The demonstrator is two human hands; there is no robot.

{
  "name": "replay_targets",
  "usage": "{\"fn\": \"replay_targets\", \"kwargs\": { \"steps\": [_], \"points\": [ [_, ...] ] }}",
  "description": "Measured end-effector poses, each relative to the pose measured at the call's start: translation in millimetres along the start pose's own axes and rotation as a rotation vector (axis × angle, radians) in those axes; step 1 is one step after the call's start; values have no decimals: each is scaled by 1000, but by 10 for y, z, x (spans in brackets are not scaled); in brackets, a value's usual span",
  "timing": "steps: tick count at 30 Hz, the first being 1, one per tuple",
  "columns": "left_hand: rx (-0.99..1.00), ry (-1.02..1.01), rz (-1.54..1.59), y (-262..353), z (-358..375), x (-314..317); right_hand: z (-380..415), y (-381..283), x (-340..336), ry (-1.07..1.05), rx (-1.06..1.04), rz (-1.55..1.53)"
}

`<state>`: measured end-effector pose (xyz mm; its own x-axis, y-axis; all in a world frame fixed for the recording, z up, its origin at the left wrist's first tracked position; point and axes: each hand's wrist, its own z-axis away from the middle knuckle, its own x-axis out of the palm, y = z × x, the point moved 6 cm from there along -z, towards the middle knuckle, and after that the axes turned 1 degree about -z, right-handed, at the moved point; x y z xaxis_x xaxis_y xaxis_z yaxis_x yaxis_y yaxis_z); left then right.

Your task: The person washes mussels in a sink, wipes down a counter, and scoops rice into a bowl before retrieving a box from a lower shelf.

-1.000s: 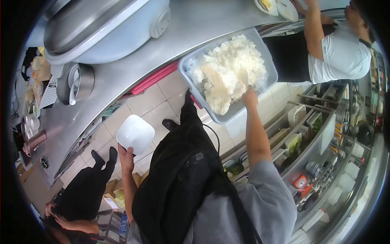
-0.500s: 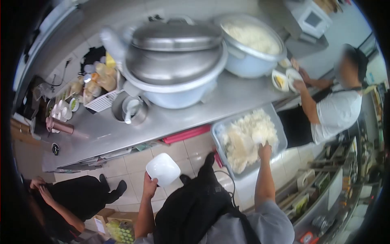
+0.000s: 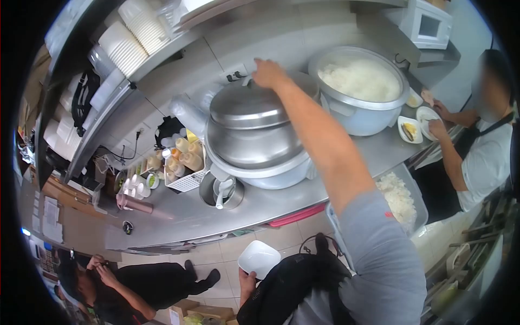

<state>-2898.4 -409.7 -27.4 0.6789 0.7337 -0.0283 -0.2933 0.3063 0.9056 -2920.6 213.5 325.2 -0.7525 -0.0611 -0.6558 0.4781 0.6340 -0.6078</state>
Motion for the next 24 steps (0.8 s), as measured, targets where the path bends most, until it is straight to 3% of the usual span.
{"fn": "replay_targets", "kwargs": {
  "steps": [2, 3, 6, 11, 17, 24],
  "points": [
    [29, 32, -84, -15, -23, 57, -44, 22, 322, -205, 63, 221],
    [26, 37, -84, -58, -16, 106, -44, 4, 315, -210, 62, 218],
    [89, 106, 184, -83, -45, 245, -71, -19, 277, -338, 39, 253],
    [-17, 87, 0, 169, -95, 470, 2, 73, -228, -193, -134, 124],
    [-40, 19, -23, 350, -315, 701, -21, 1086, -1256, -45, -107, 208],
    [-7, -44, -106, 439, -325, 777, -95, 2473, -1915, -65, 172, 314]
  ]
}}
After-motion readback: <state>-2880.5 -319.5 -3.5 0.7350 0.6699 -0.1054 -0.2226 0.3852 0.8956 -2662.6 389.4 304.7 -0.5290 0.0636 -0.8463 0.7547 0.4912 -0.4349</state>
